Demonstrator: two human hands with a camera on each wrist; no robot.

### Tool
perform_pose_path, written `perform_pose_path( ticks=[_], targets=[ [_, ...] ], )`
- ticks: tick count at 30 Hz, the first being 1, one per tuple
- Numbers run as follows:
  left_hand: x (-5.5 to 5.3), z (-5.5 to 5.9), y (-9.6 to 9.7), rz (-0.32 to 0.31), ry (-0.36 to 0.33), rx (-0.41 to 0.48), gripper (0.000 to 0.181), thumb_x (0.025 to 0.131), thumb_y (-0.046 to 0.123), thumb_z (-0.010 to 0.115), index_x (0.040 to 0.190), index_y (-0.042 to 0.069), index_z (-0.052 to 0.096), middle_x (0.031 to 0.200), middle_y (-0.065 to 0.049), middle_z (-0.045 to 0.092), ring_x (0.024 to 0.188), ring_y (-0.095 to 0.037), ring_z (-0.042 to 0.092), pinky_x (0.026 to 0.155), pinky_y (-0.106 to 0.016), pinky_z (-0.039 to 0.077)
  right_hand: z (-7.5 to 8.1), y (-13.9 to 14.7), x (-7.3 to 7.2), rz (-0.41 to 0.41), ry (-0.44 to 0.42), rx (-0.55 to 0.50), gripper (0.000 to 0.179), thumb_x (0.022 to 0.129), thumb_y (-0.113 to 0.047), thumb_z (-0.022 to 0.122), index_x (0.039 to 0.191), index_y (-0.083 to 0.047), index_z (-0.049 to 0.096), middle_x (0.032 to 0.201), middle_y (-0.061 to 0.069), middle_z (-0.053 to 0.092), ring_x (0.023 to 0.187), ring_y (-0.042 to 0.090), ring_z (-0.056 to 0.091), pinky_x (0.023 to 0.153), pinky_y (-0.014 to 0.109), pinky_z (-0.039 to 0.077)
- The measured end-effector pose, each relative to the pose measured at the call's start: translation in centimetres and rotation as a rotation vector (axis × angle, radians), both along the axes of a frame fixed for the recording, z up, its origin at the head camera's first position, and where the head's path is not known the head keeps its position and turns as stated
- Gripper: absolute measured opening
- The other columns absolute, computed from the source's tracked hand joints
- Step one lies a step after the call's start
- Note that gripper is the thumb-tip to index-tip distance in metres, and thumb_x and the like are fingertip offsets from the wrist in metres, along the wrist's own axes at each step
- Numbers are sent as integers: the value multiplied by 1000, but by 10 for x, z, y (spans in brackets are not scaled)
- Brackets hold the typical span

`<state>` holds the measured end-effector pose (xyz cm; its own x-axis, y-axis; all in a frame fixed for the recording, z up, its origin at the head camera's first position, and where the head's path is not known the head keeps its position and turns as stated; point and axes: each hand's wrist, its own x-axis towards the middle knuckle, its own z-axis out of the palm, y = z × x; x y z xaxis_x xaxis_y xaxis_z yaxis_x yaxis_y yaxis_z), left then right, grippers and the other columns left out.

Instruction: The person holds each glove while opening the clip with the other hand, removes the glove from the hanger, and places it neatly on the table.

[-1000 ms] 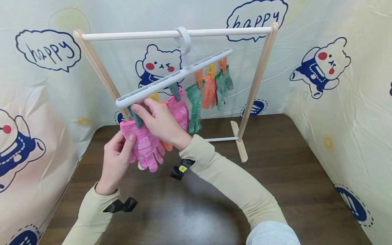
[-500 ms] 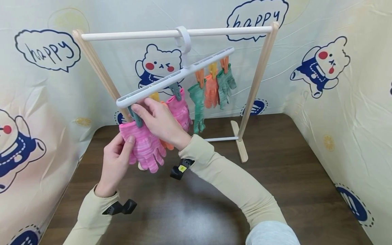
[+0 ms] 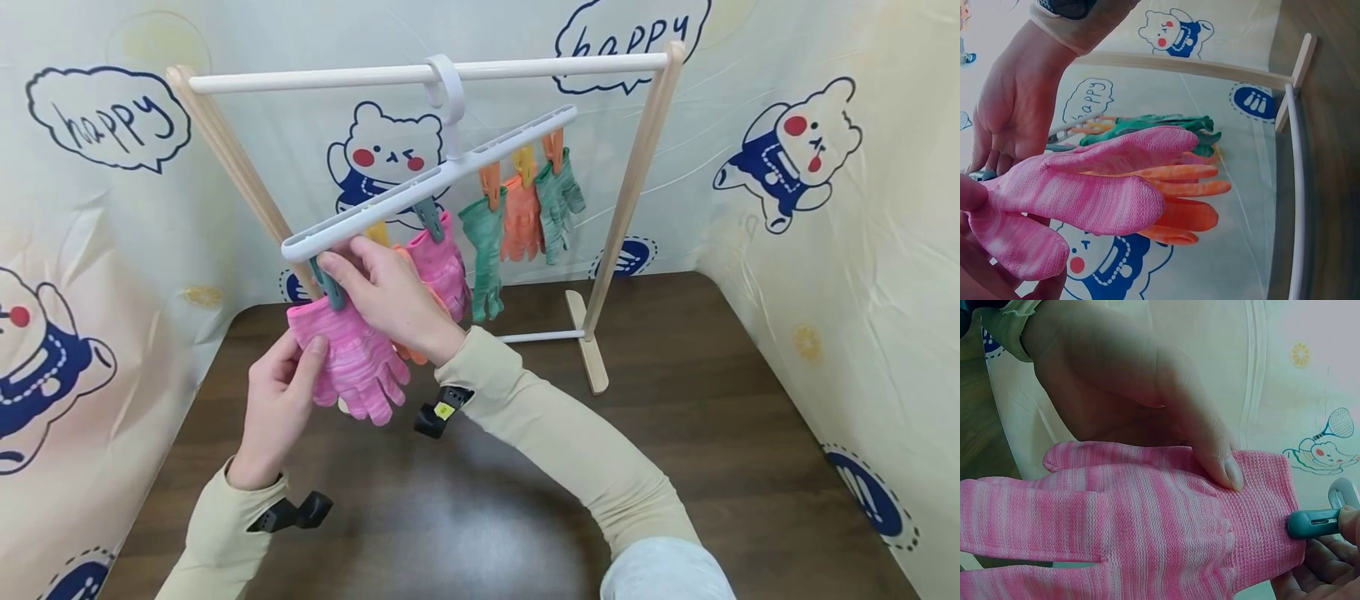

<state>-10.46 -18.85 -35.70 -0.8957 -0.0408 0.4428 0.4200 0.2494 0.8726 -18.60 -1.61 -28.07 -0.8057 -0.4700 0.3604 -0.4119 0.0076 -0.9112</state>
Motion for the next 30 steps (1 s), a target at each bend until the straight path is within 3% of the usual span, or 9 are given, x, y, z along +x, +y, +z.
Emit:
perform_pose_path(
  ticks=[4,10,21,30],
  targets=[
    [2,-1,0,6,5,-1,26,107,9,57,130,5,68,87,-5,65,64,-18,58,52,-25,50,-1,0,0,-3,9,0,35,108,-16,56,139,0,59,125,13,71,108,18,68,94,27,55],
    [2,-2,0,5,8,3,26,107,7,57,129,4,68,89,-5,67,67,-17,60,55,-24,52,-3,0,0,-24,22,12,36,108,-16,57,141,-1,58,134,12,68,105,19,64,89,26,54],
    [6,-3,-3,28,-1,4,27,107,8,55,130,3,68,93,-2,69,71,-16,62,60,-23,55,-2,-2,0,-20,15,-5,36,108,-14,56,141,0,58,131,14,69,111,19,68,93,26,55],
    [8,-1,-6,28,4,-3,24,107,7,56,126,2,69,89,-4,68,68,-16,61,58,-23,54,-1,-4,2,-22,22,-21,35,109,-15,56,141,0,58,130,14,69,105,20,66,90,26,55]
  ],
)
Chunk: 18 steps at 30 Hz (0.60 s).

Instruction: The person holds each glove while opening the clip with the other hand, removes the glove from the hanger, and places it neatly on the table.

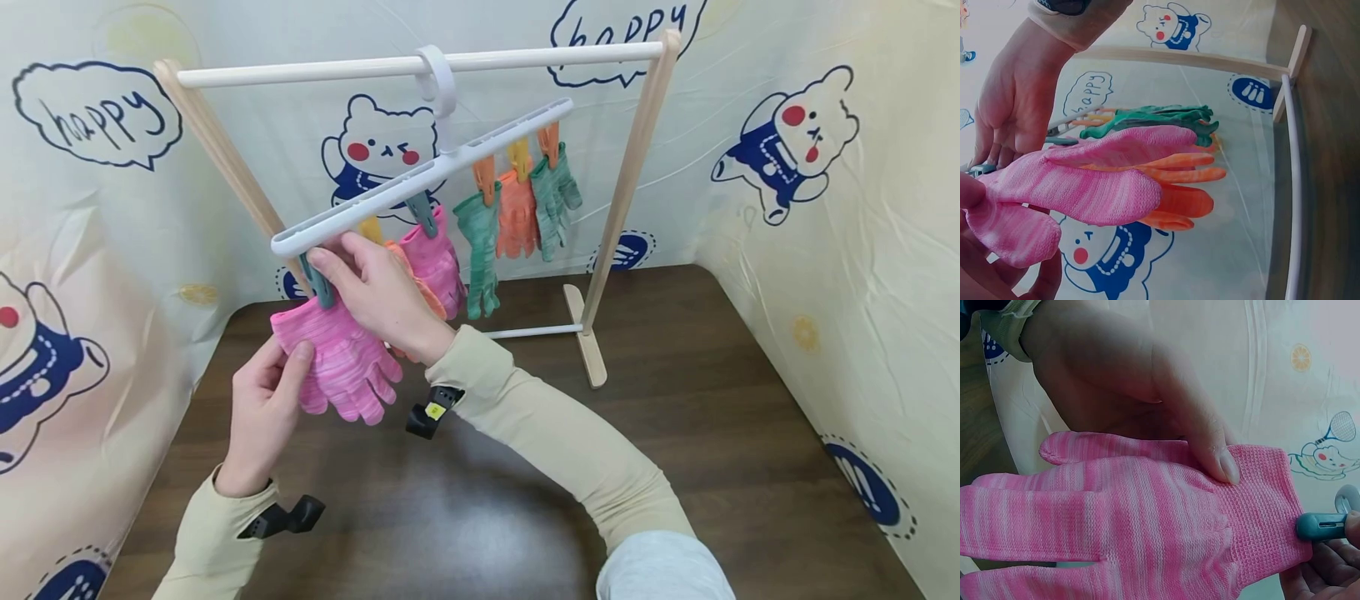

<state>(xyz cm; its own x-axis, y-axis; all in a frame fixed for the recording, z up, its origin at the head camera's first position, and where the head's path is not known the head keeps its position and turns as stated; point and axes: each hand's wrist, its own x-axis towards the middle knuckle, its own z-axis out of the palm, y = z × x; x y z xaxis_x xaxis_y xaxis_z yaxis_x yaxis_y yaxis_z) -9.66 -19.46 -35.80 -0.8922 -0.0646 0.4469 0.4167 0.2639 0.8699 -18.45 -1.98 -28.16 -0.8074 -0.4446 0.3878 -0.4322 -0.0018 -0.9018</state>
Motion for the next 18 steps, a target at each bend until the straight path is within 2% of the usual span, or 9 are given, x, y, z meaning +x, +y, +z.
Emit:
perform_pose_path(
  ticks=[10,18],
  targets=[
    [2,-7,-3,4,-11,-42,22,106,8,57,124,3,69,82,-5,66,59,-16,58,49,-24,51,1,1,0,-13,-47,0,37,109,-16,56,142,-1,57,131,13,68,113,20,66,95,32,55],
    [3,-10,-5,25,-30,-74,20,107,9,57,122,4,69,82,-6,65,58,-17,57,48,-26,50,0,2,-1,-3,-82,-2,38,109,-18,56,143,-2,56,131,12,68,112,20,66,97,32,55]
  ],
)
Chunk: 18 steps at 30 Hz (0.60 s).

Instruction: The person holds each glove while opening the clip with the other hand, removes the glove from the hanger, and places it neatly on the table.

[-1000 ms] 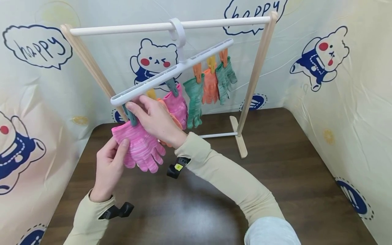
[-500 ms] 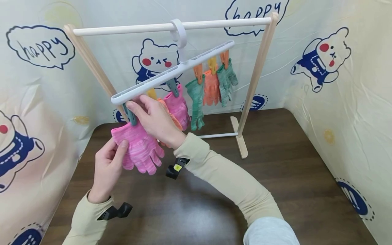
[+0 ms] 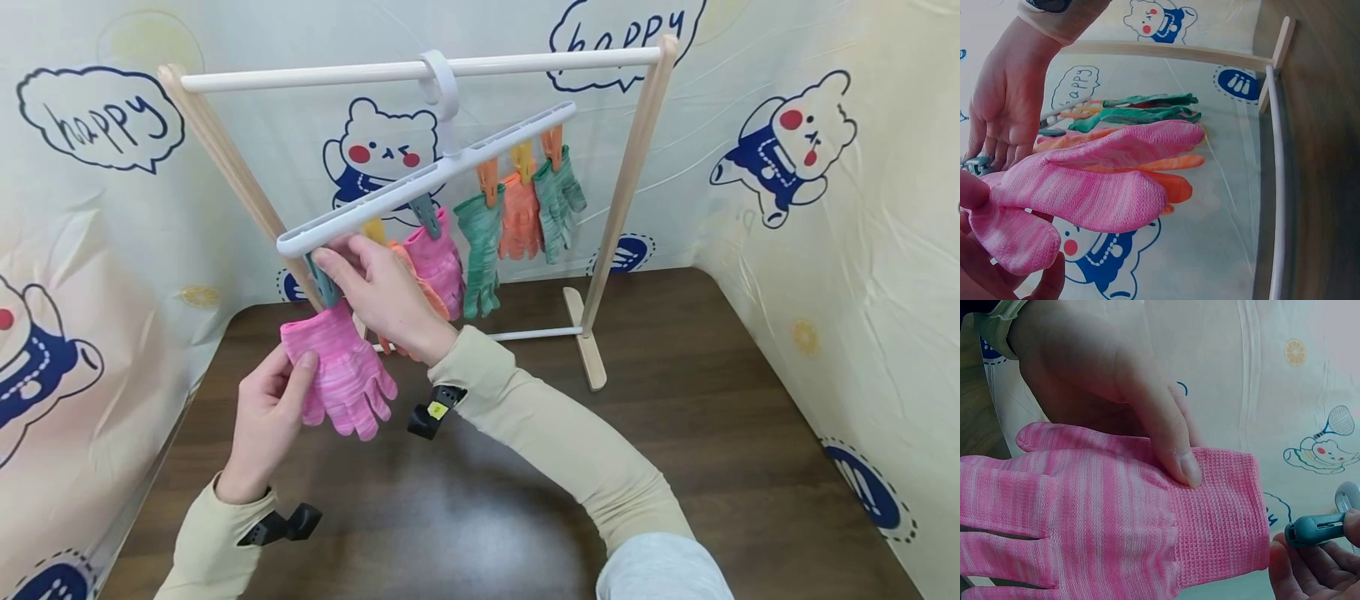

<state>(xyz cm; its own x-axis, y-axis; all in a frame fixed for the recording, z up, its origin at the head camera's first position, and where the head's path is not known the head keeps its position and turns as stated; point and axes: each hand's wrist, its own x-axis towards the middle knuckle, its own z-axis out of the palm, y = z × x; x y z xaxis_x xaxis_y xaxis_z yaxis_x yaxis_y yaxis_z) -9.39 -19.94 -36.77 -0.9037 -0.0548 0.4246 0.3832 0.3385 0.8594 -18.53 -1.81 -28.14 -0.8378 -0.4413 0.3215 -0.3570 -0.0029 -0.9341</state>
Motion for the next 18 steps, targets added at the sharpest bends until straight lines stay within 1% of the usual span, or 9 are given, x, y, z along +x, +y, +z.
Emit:
perform_pose_path(
  ticks=[4,10,12,15,18],
  targets=[
    [0,0,-1,3,3,-14,20,107,8,57,122,4,69,85,-7,66,60,-16,58,49,-26,50,0,0,1,-4,0,-6,37,109,-19,56,143,-3,58,132,12,68,113,19,65,97,32,54],
    [1,-1,-1,6,2,-31,20,106,8,57,121,4,70,87,-7,67,65,-16,60,51,-25,52,1,0,1,3,-43,-40,36,109,-20,56,141,-4,59,125,13,70,110,19,69,96,30,56],
    [1,-1,-1,9,5,-36,19,106,8,58,120,4,70,86,-8,67,65,-16,60,51,-25,51,1,0,2,7,-53,-51,36,109,-20,56,142,-5,59,125,13,71,110,18,70,97,32,56],
    [1,-2,-1,14,13,-44,18,106,7,58,119,3,70,85,-8,66,65,-15,59,51,-24,51,1,1,1,13,-63,-70,36,109,-19,57,141,-4,59,125,15,71,109,19,71,99,38,56],
    [1,-2,-1,20,15,-54,18,106,7,58,119,3,70,86,-8,67,67,-15,60,52,-23,52,1,1,2,10,-76,-78,35,108,-19,57,140,-4,58,127,14,70,111,19,71,98,38,56]
  ],
)
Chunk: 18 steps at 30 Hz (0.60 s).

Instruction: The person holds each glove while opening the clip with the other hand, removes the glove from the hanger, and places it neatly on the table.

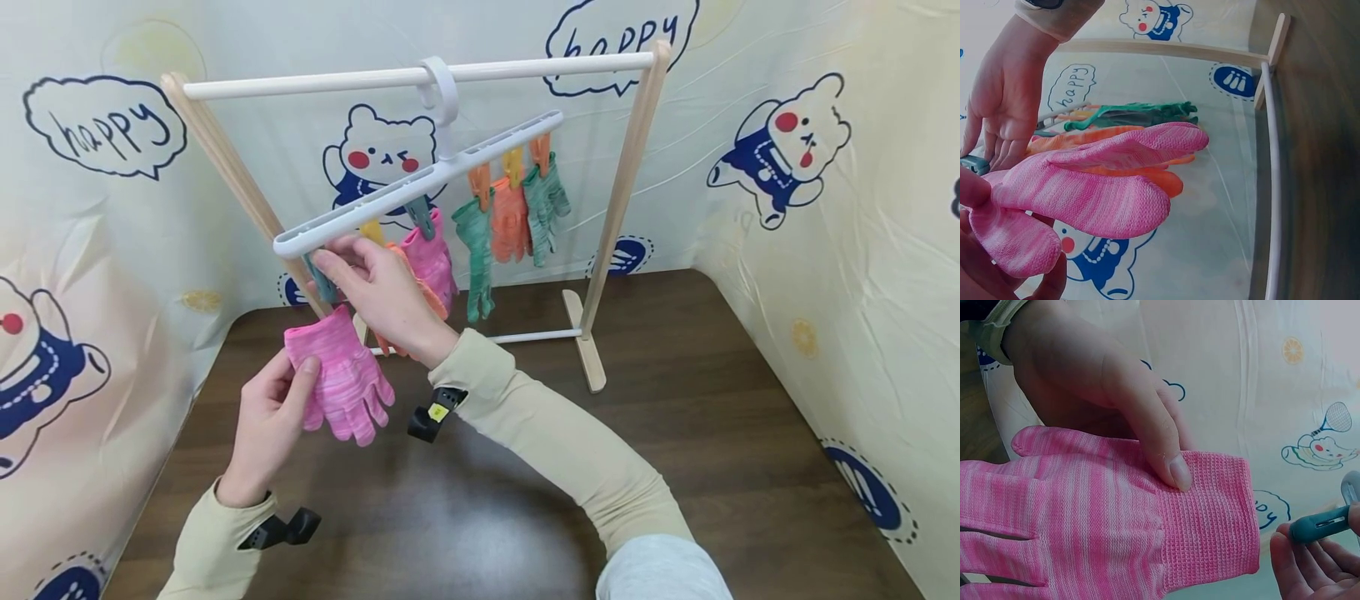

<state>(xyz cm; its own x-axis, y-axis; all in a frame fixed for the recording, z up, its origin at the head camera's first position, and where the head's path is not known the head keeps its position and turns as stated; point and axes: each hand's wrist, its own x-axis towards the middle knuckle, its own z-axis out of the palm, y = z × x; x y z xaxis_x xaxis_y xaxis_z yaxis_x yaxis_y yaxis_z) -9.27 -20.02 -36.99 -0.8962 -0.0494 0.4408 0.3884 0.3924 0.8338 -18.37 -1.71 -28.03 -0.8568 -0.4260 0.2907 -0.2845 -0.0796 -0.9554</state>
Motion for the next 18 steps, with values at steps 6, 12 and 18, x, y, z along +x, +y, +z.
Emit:
perform_pose_path(
  ticks=[6,12,18],
  targets=[
    [1,-1,0,4,-8,0,19,106,8,59,120,3,70,88,-8,68,70,-14,61,54,-23,53,0,1,2,-19,-4,12,36,108,-19,59,140,-3,58,136,12,66,121,18,67,99,30,55],
    [2,-2,-1,-2,-1,7,17,105,7,59,118,3,70,86,-7,66,67,-14,60,50,-24,52,-2,5,4,-10,9,30,37,108,-20,57,142,-4,57,136,12,66,118,19,69,100,31,55],
    [3,-2,-1,1,17,2,15,105,6,60,114,3,71,83,-7,65,66,-14,59,49,-23,50,-6,11,5,4,3,47,39,109,-25,55,142,-3,57,135,11,65,115,20,71,97,34,56]
  ],
)
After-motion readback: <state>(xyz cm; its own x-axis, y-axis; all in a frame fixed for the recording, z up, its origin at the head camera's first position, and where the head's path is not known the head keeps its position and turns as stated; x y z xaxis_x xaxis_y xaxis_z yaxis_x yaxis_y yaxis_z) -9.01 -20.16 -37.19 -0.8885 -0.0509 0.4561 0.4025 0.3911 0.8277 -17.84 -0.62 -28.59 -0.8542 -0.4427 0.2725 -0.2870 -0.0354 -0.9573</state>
